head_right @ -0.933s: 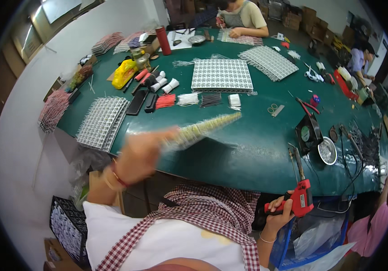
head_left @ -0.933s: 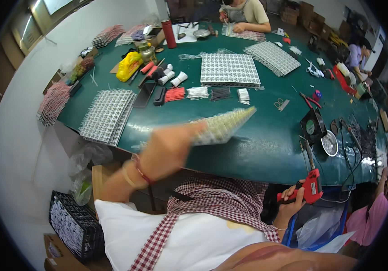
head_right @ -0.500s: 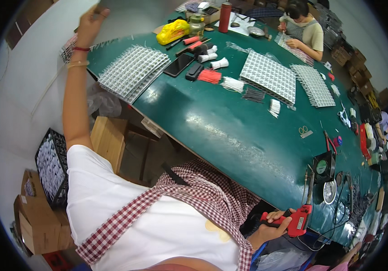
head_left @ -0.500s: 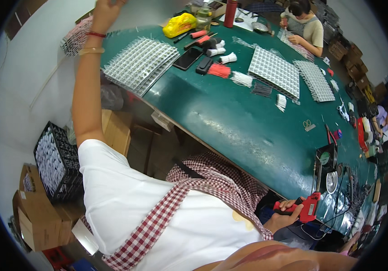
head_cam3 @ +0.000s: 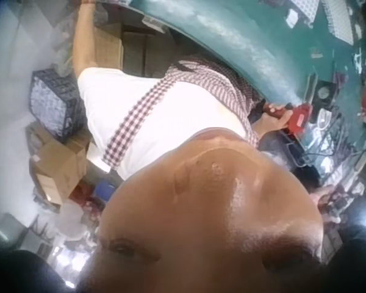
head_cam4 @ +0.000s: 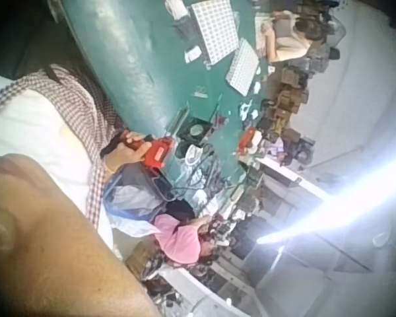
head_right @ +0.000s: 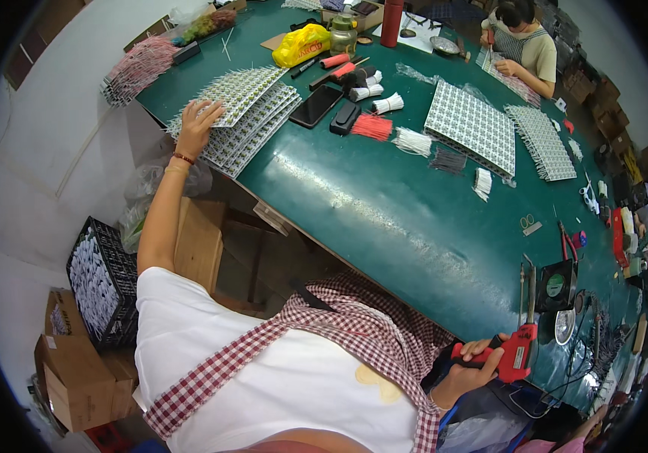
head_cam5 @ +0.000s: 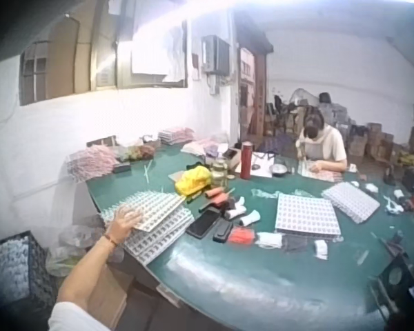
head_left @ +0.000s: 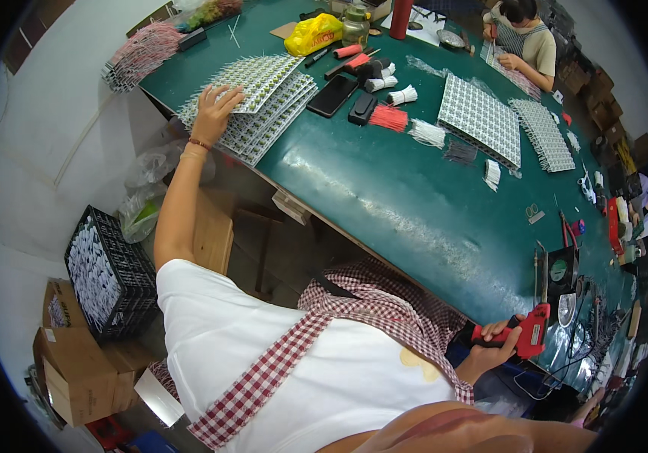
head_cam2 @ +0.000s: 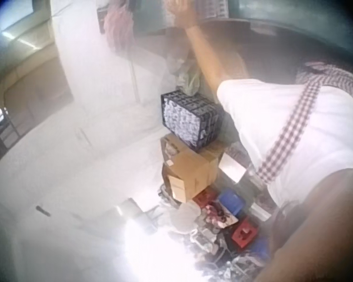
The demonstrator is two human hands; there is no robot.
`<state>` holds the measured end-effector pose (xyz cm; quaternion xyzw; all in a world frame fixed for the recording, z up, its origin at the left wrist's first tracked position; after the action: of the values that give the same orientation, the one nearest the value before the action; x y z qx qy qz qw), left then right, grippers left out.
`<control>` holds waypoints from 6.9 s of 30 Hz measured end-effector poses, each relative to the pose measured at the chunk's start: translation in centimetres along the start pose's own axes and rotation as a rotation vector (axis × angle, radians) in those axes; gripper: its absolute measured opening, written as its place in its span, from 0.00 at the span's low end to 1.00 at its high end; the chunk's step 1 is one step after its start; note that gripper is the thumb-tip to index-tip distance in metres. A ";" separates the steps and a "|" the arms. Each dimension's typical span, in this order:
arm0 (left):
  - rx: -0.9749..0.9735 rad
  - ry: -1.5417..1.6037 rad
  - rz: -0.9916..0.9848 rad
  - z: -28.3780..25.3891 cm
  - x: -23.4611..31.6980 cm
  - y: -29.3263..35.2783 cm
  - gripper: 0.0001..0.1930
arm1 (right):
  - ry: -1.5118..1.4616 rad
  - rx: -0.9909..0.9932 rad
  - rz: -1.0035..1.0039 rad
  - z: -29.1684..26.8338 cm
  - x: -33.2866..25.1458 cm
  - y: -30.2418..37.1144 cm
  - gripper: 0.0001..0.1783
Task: The person solders wire leads onto a circuit board panel using a handheld soldering tool, positions additional wires onto the board, and solders them in place.
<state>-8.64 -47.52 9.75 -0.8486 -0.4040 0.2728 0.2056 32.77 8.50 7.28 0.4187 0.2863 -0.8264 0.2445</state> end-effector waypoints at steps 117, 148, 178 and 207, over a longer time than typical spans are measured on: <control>-0.230 0.526 0.454 11.8 52.4 -25.7 0.08 | -0.016 0.235 0.015 -5.5 -2.3 -1.7 0.19; -1.355 2.042 0.226 -6.2 56.8 -11.6 0.11 | 0.243 0.220 0.277 -0.2 -0.9 -4.0 0.18; -0.861 1.723 0.400 -10.1 53.3 -10.8 0.05 | 0.275 0.129 0.346 1.3 0.7 -0.7 0.20; -0.448 1.265 0.280 -4.6 49.6 -5.6 0.06 | 0.077 0.267 0.154 -4.6 2.8 0.2 0.15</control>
<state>17.09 -5.24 1.69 -0.9111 -0.1396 -0.3413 0.1844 33.99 11.01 2.60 0.4997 0.1502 -0.8192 0.2381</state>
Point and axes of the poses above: each hand's wrist, its own y-axis away from the middle knuckle, its own z-axis out of the palm, x = y × z, the point moved 5 cm from there along -y, towards the middle knuckle, and after that the axes turned 7 degrees about -x, right-handed, at the moved point
